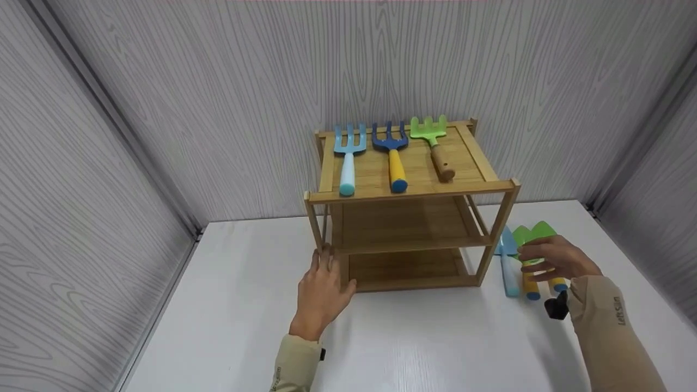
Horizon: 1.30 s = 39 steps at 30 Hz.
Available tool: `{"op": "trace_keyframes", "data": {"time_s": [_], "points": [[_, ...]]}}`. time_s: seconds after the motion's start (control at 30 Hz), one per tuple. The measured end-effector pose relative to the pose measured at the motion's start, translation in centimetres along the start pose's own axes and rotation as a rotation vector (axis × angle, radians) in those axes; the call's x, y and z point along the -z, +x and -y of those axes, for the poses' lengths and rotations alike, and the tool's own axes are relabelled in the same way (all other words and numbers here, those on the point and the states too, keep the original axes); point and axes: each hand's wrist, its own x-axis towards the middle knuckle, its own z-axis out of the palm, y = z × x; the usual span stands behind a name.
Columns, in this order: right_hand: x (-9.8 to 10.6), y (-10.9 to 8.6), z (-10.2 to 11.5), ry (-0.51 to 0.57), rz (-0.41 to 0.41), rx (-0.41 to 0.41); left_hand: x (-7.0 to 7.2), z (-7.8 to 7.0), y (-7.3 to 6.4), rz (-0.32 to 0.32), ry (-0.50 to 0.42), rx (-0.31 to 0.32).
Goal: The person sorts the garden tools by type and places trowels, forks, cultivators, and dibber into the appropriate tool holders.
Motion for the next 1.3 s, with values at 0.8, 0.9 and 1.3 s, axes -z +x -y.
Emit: {"op": "trace_keyframes", "data": {"time_s": [0.8,0.9,1.3], "points": [[-1.3,0.9,-1.5,0.055,0.007,-0.111,-0.1,0.0,-0.1,-0.024,-0.009,-0.009],[-1.3,1.1,-1.6,0.044,0.005,-0.116,-0.1,0.0,-0.1,-0.022,-0.014,-0.011],[-2.4,1.8,-1.9,-0.004,-0.015,-0.141,-0.4,0.1,-0.1,-0.058,-0.025,-0.023]]}}
